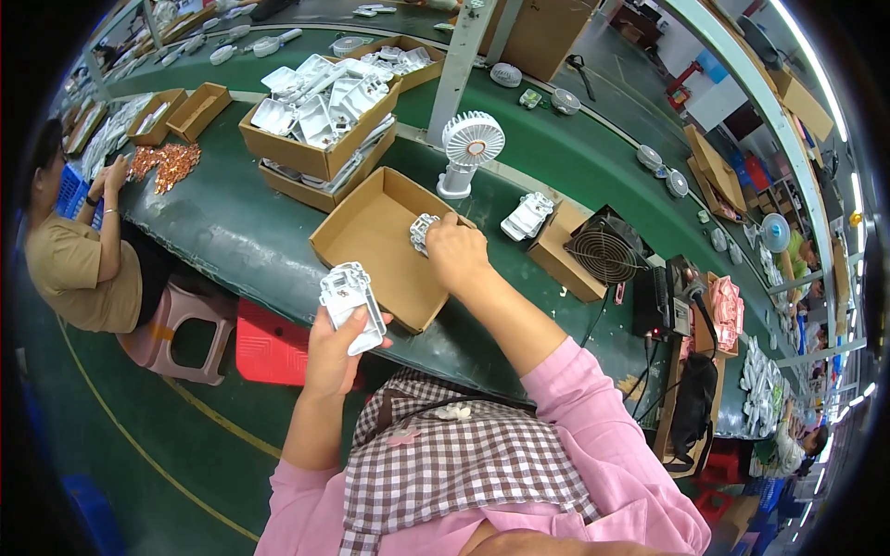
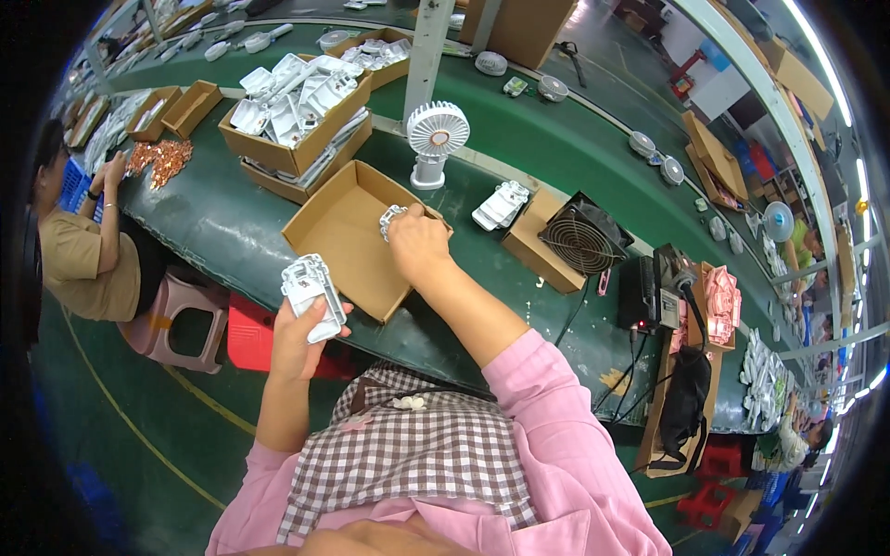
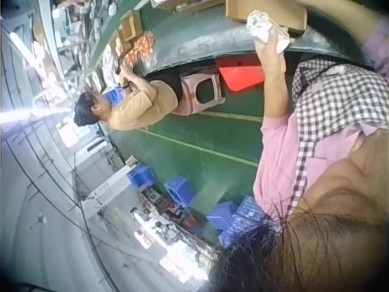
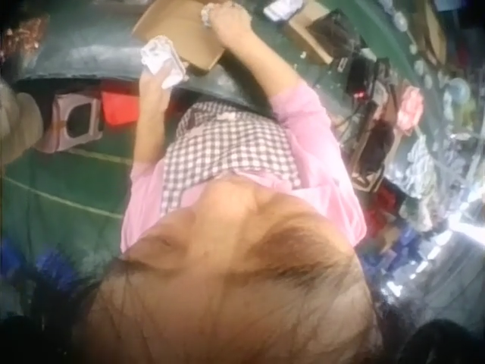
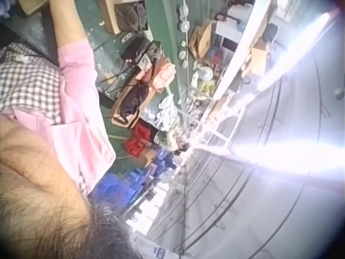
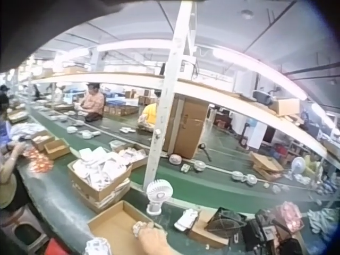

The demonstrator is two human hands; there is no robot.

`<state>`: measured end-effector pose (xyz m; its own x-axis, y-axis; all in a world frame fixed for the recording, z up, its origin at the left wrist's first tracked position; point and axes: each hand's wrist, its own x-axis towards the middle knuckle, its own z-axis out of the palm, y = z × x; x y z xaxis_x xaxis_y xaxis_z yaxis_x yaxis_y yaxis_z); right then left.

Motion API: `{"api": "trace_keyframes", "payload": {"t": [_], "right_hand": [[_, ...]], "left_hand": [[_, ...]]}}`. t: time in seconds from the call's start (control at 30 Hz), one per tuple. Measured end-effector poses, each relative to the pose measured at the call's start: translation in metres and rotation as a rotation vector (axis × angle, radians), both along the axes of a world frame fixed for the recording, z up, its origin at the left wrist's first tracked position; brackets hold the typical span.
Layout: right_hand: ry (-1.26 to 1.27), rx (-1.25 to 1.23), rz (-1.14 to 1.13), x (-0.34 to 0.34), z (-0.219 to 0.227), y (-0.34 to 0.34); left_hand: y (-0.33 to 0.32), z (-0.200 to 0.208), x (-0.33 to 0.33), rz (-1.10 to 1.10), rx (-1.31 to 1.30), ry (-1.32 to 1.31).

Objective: Soldering wires onto small electronic components on an assembly line workstation.

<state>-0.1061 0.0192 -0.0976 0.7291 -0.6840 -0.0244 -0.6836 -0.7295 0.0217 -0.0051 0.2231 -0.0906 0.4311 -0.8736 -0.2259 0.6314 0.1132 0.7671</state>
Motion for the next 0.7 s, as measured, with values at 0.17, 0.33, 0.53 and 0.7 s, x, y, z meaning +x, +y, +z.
{"api": "trace_keyframes", "payload": {"t": [0.17,0.33,0.53,0.7], "right_hand": [[-0.004,0.042,-0.002,0.0,-0.003,-0.004],[0.239,0.167,0.108,0.004,0.01,-0.011],[0.27,0.175,0.075,0.004,0.014,-0.003],[0.143,0.175,0.105,0.003,0.009,0.001]], "left_hand": [[-0.001,-0.007,-0.008,-0.015,0.006,0.016],[-0.003,-0.01,-0.009,-0.006,0.008,0.023],[-0.003,-0.012,-0.007,-0.005,-0.005,0.04],[-0.004,-0.013,-0.003,-0.041,-0.048,0.069]]}}
